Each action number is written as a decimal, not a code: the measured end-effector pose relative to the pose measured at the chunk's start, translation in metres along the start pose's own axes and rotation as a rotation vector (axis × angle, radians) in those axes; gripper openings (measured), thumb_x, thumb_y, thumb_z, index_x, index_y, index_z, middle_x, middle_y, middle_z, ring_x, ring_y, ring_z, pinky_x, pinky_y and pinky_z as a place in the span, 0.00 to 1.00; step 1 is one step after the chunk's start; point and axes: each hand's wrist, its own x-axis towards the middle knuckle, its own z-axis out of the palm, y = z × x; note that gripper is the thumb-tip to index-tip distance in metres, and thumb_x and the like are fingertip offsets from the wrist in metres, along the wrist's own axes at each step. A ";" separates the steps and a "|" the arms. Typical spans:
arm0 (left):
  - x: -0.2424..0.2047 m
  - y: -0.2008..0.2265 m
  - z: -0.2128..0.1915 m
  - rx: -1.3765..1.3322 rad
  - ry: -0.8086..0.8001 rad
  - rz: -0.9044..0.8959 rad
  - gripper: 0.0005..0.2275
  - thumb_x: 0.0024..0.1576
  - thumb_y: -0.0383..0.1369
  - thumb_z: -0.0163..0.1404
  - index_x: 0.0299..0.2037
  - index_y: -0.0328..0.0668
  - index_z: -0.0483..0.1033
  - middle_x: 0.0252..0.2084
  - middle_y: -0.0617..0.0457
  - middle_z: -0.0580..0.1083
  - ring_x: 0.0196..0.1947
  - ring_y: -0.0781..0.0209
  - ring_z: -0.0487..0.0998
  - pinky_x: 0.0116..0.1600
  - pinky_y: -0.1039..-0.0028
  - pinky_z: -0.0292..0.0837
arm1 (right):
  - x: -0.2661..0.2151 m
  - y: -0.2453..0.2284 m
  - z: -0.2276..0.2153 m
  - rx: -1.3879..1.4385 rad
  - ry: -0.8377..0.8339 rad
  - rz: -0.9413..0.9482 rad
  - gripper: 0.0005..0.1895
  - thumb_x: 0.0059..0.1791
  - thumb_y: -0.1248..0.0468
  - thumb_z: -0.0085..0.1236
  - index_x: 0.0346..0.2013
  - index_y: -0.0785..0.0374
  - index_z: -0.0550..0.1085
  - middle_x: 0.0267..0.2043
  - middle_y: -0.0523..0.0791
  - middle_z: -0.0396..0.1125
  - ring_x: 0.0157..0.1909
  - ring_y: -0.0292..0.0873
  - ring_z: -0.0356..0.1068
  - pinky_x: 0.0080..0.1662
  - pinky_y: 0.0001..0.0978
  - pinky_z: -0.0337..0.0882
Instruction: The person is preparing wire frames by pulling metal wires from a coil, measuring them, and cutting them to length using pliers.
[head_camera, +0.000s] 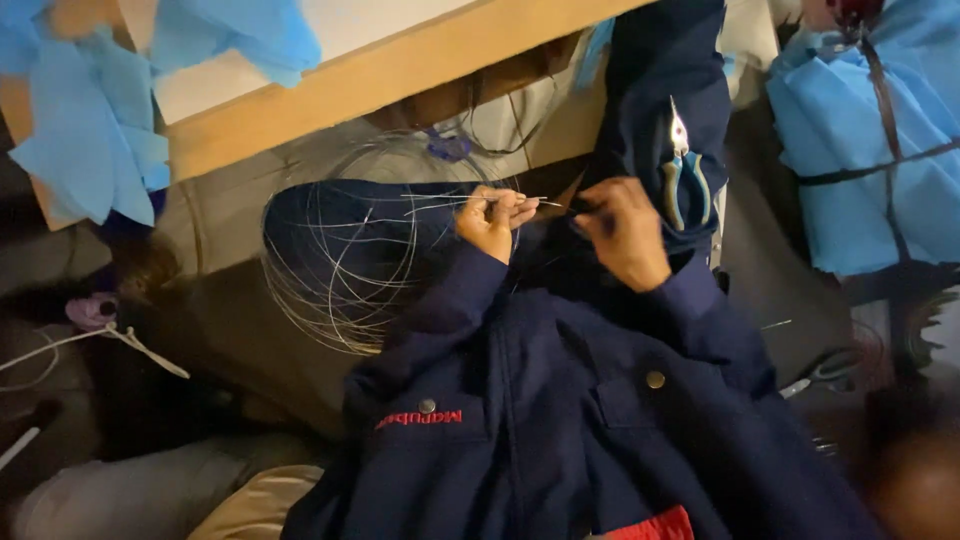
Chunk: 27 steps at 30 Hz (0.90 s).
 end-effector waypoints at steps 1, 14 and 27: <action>-0.001 0.001 0.000 0.012 0.014 0.033 0.04 0.53 0.21 0.43 0.27 0.26 0.66 0.26 0.32 0.72 0.24 0.42 0.75 0.27 0.65 0.77 | 0.000 -0.007 -0.011 -0.178 0.116 -0.043 0.09 0.42 0.67 0.59 0.34 0.62 0.69 0.33 0.48 0.59 0.38 0.54 0.63 0.39 0.42 0.63; -0.015 0.042 -0.005 -0.040 0.072 0.192 0.02 0.52 0.20 0.45 0.28 0.27 0.67 0.28 0.33 0.72 0.26 0.38 0.75 0.27 0.61 0.77 | -0.018 0.086 -0.027 -0.706 0.325 0.168 0.14 0.31 0.63 0.57 0.26 0.61 0.63 0.29 0.47 0.55 0.31 0.52 0.59 0.33 0.42 0.62; -0.007 0.037 -0.020 -0.058 0.103 0.230 0.03 0.53 0.21 0.44 0.29 0.26 0.65 0.29 0.32 0.72 0.28 0.38 0.75 0.30 0.58 0.77 | -0.041 -0.031 0.006 0.553 -0.376 0.424 0.07 0.38 0.73 0.54 0.29 0.64 0.73 0.25 0.46 0.67 0.28 0.39 0.64 0.34 0.26 0.63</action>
